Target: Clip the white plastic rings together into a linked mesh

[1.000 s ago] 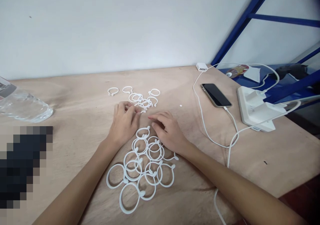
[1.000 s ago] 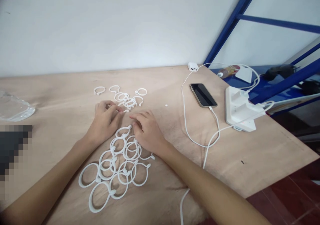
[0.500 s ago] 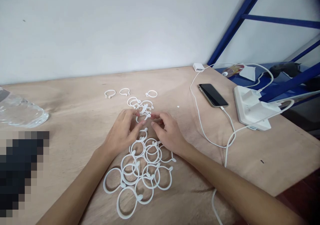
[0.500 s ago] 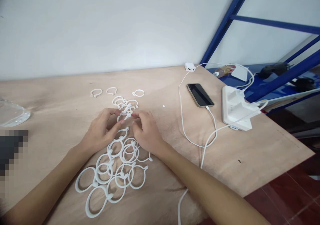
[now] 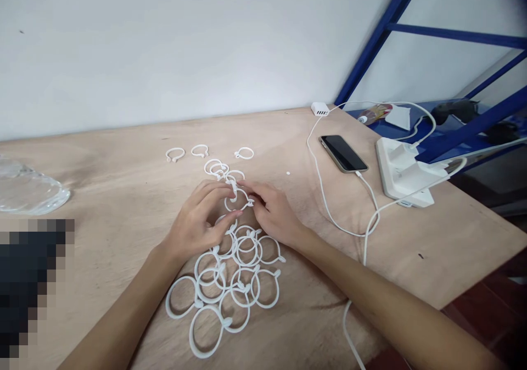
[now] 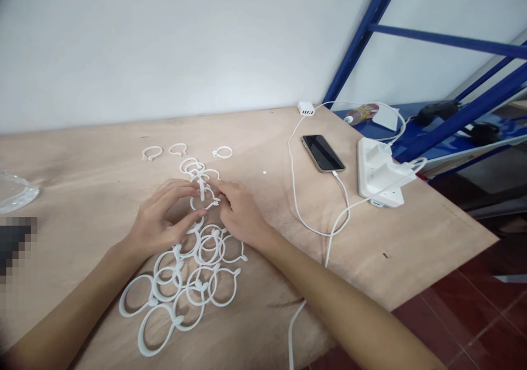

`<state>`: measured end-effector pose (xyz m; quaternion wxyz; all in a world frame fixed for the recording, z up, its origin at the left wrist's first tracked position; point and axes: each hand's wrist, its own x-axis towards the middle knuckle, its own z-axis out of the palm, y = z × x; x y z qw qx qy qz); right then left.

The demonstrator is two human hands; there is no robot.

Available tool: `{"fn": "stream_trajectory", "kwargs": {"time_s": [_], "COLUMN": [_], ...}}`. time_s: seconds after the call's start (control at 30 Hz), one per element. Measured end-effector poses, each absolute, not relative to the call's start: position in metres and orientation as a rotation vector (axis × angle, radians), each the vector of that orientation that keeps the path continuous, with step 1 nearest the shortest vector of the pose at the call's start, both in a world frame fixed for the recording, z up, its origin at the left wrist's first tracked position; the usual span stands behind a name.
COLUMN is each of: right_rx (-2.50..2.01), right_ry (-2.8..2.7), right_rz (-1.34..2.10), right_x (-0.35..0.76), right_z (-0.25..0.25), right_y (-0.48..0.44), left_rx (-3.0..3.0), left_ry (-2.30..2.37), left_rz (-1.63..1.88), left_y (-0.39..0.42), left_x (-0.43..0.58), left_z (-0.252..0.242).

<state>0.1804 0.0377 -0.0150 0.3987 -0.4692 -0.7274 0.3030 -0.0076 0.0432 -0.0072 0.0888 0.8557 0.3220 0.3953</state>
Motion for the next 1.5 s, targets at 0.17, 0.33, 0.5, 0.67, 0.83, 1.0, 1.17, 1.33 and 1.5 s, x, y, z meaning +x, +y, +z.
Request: {"fn": "stream_trajectory", "kwargs": {"time_s": [0.17, 0.33, 0.5, 0.67, 0.83, 1.0, 1.17, 1.33, 1.5], "right_rx": [-1.111, -1.166, -1.286, -1.245, -1.191, -1.151, -1.180, -1.295, -1.295], "right_ry": [-1.948, -1.936, -1.660, -1.370, -1.206, -1.221, -1.231, -1.295, -1.475], "right_rz": [0.801, 0.837, 0.876, 0.952, 1.023, 1.069, 1.049, 0.878, 0.779], "right_x": [0.181, 0.180, 0.179, 0.177, 0.175, 0.175, 0.176, 0.176, 0.177], "right_z": [-0.010, -0.009, -0.016, -0.019, -0.013, -0.008, -0.007, -0.012, -0.017], "right_y": [0.035, 0.035, 0.037, 0.041, 0.041, 0.037, 0.036, 0.038, 0.037], "left_rx": [2.535, 2.525, 2.544, 2.560, 2.568, 2.563, 2.575, 2.557, 2.597], "left_ry": [0.935, 0.922, 1.008, 1.114, 1.207, 1.151, 1.126, 1.218, 1.124], "left_rz": [1.107, 1.056, 1.091, 1.160, 1.162, 1.143, 1.137, 1.209, 1.323], "left_y": [0.043, 0.041, 0.043, 0.045, 0.047, 0.048, 0.048, 0.046, 0.045], "left_x": [-0.007, -0.006, -0.008, -0.008, -0.008, -0.009, -0.008, -0.008, -0.010], "left_z": [-0.007, -0.008, -0.009, -0.012, -0.013, -0.014, -0.014, -0.013, -0.012]}}
